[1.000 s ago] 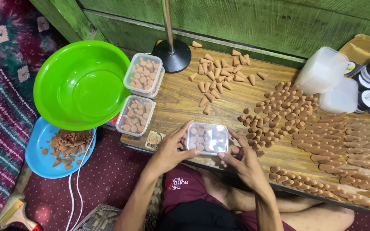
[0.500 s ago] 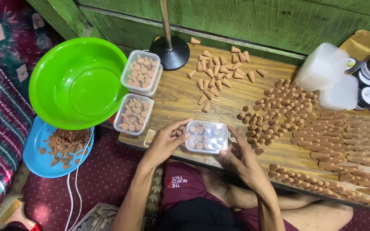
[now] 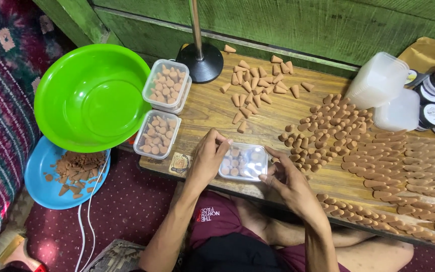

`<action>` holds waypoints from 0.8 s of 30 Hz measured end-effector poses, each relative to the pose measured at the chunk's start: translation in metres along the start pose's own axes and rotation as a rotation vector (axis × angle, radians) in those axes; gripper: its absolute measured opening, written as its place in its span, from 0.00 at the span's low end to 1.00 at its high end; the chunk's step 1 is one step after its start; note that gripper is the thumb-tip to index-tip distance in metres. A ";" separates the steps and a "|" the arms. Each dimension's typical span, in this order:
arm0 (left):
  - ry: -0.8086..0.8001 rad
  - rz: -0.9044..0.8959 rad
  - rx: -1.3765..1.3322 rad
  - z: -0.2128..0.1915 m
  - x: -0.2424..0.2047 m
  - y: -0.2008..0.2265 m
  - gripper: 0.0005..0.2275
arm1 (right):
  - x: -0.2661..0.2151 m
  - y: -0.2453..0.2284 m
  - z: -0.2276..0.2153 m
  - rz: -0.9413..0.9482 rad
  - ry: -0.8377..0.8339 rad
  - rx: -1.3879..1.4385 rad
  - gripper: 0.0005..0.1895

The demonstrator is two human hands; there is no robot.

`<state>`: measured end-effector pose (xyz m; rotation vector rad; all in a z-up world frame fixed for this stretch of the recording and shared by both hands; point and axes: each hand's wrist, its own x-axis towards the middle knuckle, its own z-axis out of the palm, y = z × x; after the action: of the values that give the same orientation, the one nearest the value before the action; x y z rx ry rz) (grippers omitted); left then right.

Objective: The person sorts incense cones by hand into plastic containers, organizing them onto a wooden board.

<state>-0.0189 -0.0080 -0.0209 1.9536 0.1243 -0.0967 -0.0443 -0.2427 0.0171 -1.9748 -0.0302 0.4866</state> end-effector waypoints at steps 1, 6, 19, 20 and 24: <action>-0.002 0.000 0.000 0.000 0.000 0.002 0.09 | 0.000 -0.003 0.000 0.001 0.002 0.000 0.38; 0.022 0.045 0.062 0.002 0.001 0.000 0.12 | 0.002 -0.010 0.002 0.008 0.043 -0.185 0.27; 0.037 0.043 0.032 0.002 -0.001 0.003 0.13 | 0.009 -0.028 0.031 0.046 0.275 -0.531 0.15; 0.040 0.049 0.025 0.002 -0.001 0.003 0.12 | 0.013 -0.022 0.033 -0.013 0.343 -0.587 0.12; 0.071 0.080 0.020 0.003 0.000 -0.002 0.12 | 0.027 -0.006 0.040 -0.148 0.494 -0.657 0.09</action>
<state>-0.0197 -0.0103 -0.0240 1.9803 0.0921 0.0235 -0.0320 -0.1992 -0.0005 -2.6632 -0.0269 -0.1483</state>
